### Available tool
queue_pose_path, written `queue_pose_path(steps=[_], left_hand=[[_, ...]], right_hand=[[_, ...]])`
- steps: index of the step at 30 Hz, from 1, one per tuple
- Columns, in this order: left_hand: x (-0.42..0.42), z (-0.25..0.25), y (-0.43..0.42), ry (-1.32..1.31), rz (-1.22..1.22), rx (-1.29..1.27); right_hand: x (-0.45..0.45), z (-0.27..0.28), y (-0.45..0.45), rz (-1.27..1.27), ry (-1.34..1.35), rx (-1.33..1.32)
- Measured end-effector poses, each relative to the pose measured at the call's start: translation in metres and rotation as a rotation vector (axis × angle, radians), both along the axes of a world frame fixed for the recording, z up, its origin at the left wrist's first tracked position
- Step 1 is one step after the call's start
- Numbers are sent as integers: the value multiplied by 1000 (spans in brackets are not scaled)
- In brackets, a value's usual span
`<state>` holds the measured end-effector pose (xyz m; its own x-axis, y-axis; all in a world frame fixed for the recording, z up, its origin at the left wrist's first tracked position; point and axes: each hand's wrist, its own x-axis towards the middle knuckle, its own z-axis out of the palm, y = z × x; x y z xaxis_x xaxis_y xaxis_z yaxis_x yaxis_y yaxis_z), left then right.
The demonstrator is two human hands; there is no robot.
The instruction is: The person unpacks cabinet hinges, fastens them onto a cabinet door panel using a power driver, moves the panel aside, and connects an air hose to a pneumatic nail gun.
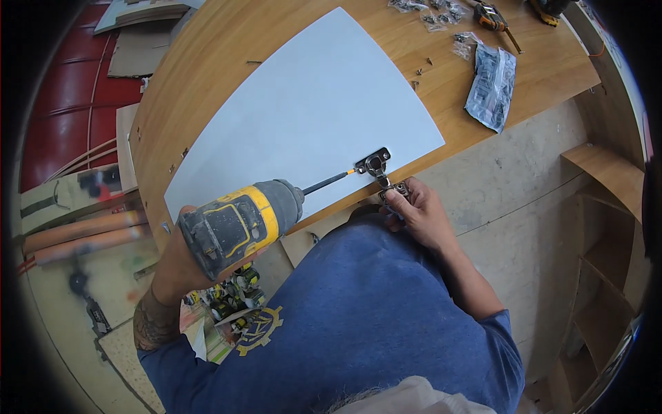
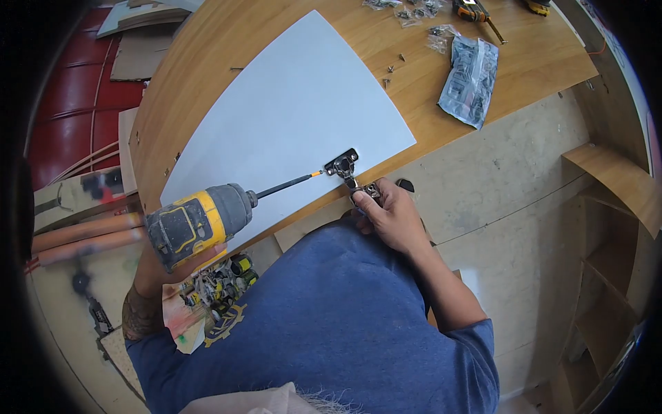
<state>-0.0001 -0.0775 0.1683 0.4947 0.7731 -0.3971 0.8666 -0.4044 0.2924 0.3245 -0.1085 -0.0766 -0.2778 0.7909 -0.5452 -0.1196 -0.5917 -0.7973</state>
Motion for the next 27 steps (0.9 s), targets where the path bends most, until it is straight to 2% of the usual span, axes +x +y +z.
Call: queue_pose_path(steps=[27], left_hand=[[7,9,12,49,-41,2]], right_hand=[[2,-10,0,27,-13,34]])
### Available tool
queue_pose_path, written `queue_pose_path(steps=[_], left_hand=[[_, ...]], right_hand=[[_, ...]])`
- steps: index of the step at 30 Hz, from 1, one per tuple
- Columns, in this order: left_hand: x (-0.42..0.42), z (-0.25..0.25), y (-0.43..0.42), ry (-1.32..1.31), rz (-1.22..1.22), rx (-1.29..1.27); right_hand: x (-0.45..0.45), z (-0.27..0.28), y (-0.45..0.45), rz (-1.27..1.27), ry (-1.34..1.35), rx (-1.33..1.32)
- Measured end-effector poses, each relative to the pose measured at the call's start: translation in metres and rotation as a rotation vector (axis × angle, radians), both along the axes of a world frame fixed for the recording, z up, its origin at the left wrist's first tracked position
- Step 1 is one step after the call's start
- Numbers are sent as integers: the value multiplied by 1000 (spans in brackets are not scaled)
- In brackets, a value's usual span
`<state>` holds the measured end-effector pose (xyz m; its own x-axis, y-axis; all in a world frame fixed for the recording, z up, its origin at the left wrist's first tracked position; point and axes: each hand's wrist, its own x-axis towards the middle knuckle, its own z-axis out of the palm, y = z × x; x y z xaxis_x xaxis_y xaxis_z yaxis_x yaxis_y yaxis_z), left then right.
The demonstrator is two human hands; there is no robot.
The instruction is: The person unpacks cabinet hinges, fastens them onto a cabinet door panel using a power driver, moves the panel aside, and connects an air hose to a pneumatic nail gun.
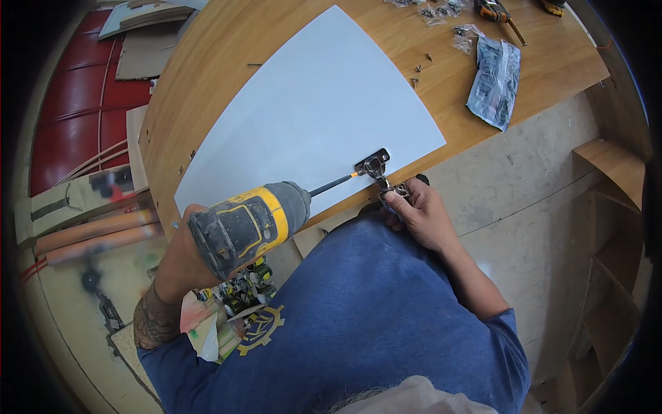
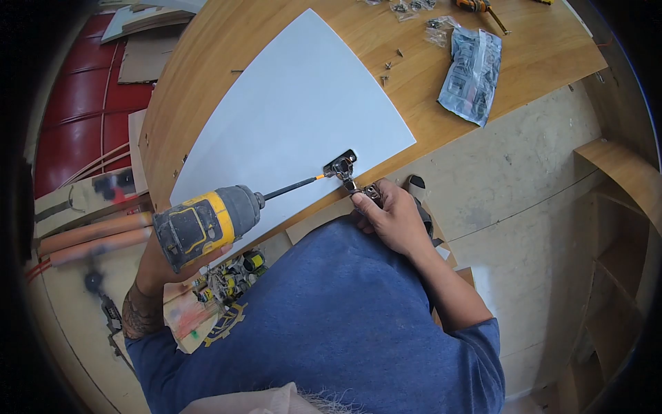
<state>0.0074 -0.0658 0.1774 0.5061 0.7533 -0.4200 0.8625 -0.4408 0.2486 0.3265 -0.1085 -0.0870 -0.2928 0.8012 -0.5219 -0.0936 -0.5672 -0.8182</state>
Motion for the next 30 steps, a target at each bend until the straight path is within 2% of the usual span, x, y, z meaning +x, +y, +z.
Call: queue_pose_path(steps=[30], left_hand=[[-4,5,7,10,-36,-8]], right_hand=[[-3,5,-2,-28,-5,2]])
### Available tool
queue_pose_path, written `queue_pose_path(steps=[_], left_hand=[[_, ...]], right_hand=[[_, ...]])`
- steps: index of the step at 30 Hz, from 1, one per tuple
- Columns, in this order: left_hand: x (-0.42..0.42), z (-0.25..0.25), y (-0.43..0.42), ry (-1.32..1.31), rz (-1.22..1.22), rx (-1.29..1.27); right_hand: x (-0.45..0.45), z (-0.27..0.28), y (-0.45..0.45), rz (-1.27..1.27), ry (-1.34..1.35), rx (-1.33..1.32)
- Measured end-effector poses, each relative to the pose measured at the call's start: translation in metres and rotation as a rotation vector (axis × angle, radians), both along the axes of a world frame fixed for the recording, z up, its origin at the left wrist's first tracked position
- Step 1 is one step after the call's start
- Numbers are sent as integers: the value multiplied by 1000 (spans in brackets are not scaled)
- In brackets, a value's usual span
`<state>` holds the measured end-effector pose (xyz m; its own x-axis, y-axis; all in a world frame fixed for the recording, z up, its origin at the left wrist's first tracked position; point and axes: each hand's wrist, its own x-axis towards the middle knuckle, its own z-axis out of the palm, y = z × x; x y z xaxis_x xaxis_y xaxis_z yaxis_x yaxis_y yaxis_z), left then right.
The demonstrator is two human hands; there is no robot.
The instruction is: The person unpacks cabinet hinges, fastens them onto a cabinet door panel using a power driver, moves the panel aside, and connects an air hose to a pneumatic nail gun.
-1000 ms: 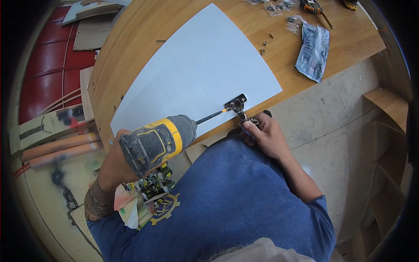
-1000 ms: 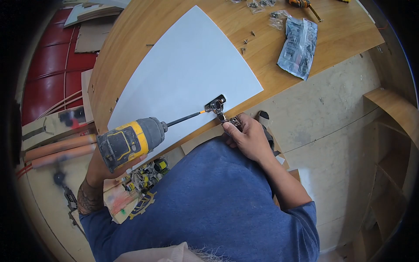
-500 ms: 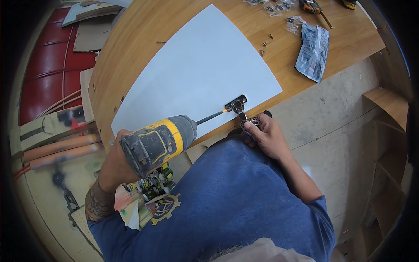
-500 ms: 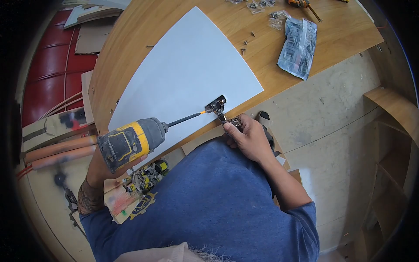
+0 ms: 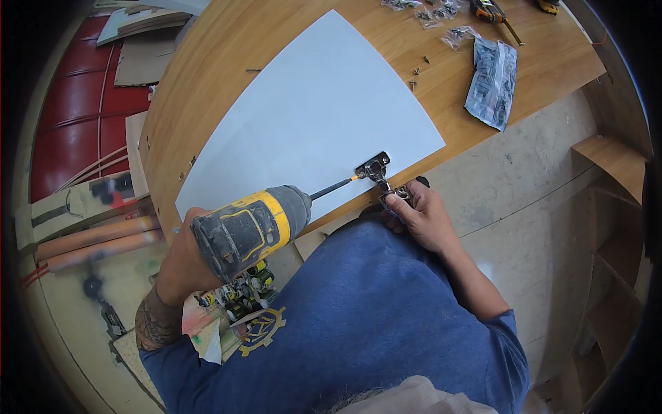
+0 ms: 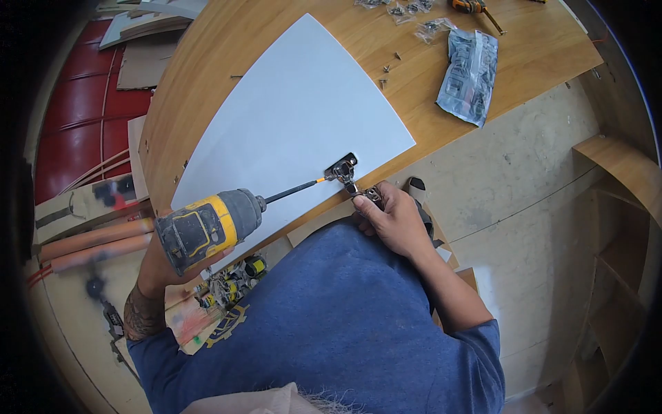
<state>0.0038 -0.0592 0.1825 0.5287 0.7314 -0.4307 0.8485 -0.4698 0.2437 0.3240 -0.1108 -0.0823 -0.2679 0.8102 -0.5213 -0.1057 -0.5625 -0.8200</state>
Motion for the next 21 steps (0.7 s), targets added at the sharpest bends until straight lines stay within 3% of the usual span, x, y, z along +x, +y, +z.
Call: queue_pose_path(steps=[21], left_hand=[[0,1,5,6,-11,-11]], right_hand=[[1,3,1,15,-19,-7]])
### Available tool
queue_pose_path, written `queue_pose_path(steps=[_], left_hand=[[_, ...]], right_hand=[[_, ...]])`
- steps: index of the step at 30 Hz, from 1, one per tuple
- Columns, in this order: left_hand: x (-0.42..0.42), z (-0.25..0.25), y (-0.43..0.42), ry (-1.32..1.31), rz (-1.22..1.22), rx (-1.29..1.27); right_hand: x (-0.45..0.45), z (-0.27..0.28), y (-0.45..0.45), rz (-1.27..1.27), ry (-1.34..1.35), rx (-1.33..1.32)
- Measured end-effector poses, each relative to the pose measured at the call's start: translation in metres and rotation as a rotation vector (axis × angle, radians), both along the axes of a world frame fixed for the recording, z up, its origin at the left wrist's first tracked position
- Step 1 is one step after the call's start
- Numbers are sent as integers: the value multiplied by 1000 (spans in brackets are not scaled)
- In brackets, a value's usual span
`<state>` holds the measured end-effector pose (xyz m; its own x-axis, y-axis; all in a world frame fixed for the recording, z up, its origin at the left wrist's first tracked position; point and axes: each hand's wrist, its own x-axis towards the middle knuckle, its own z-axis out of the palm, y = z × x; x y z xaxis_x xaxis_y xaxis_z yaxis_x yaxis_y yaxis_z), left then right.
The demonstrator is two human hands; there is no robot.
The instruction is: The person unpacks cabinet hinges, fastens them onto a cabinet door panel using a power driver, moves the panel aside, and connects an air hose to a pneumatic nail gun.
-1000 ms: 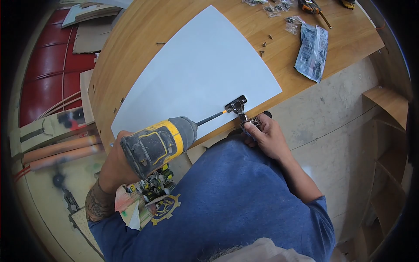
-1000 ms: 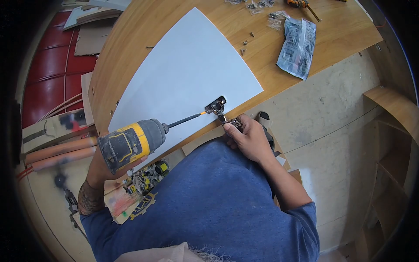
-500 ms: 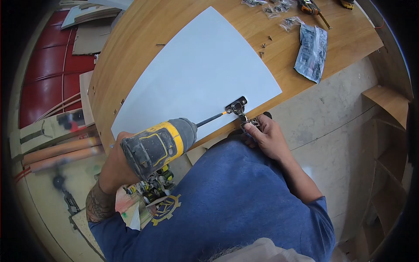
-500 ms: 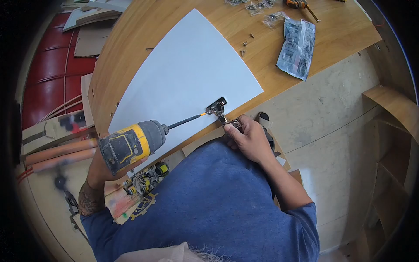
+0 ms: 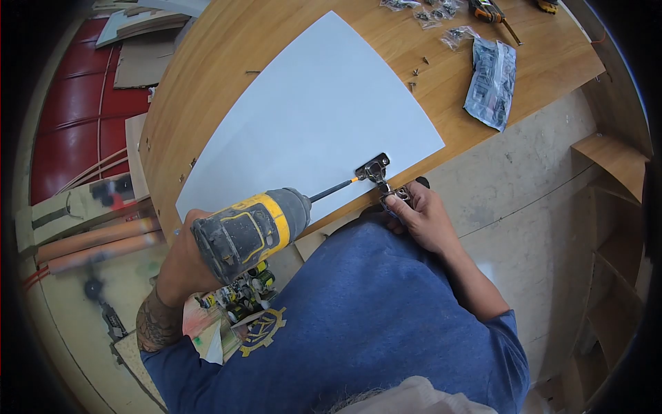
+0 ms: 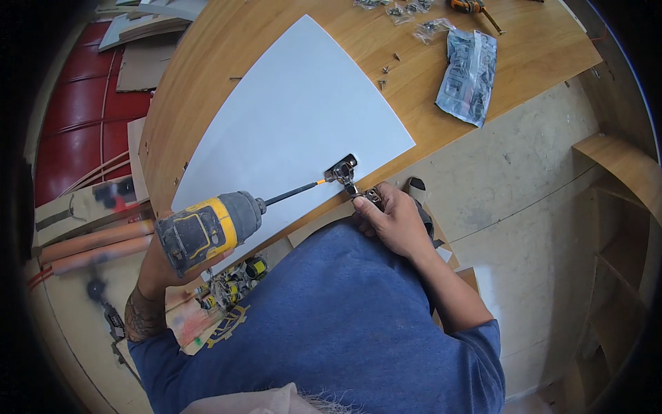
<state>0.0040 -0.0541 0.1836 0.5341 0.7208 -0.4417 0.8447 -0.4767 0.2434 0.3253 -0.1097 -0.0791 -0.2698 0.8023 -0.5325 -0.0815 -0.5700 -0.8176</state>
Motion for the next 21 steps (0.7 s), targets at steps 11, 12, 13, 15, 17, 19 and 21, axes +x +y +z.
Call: queue_pose_path(steps=[11,12,13,15,17,19,21], left_hand=[[7,5,6,33,-11,-12],[8,5,8,37,-14,-13],[9,7,10,41,-18,-16],[11,8,13,54,-30,-18],[16,7,18,62,-48,-25],[21,6,23,77,-66,-32],[24,10,28,90,-81,-38]], right_hand=[[0,-6,0,1,-19,9],[0,-6,1,8,-30,7],[1,-6,1,8,-29,6],[1,-3,1,25,-44,19],[3,-4,2,33,-44,18],[3,-5,2,38,-43,13],[0,-1,1,-7,47,-23]])
